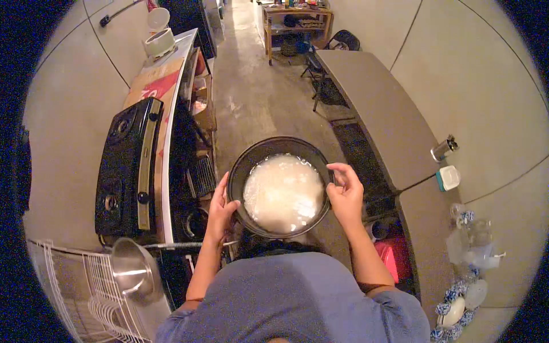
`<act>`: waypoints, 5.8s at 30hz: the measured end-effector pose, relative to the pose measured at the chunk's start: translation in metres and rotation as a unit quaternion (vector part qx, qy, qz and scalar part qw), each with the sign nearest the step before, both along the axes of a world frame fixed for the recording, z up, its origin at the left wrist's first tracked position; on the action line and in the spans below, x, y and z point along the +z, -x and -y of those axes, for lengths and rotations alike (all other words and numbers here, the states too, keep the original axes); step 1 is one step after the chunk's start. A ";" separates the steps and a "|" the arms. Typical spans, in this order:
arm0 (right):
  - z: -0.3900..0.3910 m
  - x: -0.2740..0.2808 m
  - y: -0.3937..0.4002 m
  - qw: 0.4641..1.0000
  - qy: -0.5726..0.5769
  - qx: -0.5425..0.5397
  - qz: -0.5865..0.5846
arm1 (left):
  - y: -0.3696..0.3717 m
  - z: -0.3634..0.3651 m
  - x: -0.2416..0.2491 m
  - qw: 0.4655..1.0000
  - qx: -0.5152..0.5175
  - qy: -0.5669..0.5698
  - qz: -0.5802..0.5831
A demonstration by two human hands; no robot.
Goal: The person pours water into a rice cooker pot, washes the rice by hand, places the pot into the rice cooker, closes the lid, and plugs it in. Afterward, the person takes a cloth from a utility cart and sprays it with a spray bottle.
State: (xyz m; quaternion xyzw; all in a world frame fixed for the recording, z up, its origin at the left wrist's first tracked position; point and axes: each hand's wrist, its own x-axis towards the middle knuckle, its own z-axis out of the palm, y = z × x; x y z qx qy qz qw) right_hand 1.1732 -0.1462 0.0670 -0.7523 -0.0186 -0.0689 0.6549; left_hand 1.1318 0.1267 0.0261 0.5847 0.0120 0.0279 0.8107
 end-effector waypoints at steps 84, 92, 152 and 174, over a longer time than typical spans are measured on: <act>-0.915 -0.174 -1.331 0.750 0.057 0.632 -0.187 | -1.057 -0.713 -0.137 0.803 0.589 -0.060 -0.068; -0.737 -0.327 -1.361 0.543 0.291 0.731 -0.295 | -1.052 -0.705 -0.141 0.785 0.574 -0.188 -0.138; -0.653 -0.088 -1.290 0.955 -0.031 0.138 -0.261 | -1.376 -0.666 -0.088 0.827 0.127 -0.539 -0.099; -0.840 -0.109 -1.423 0.891 0.074 0.430 -0.126 | -1.247 -0.743 -0.035 0.700 0.545 -0.344 -0.309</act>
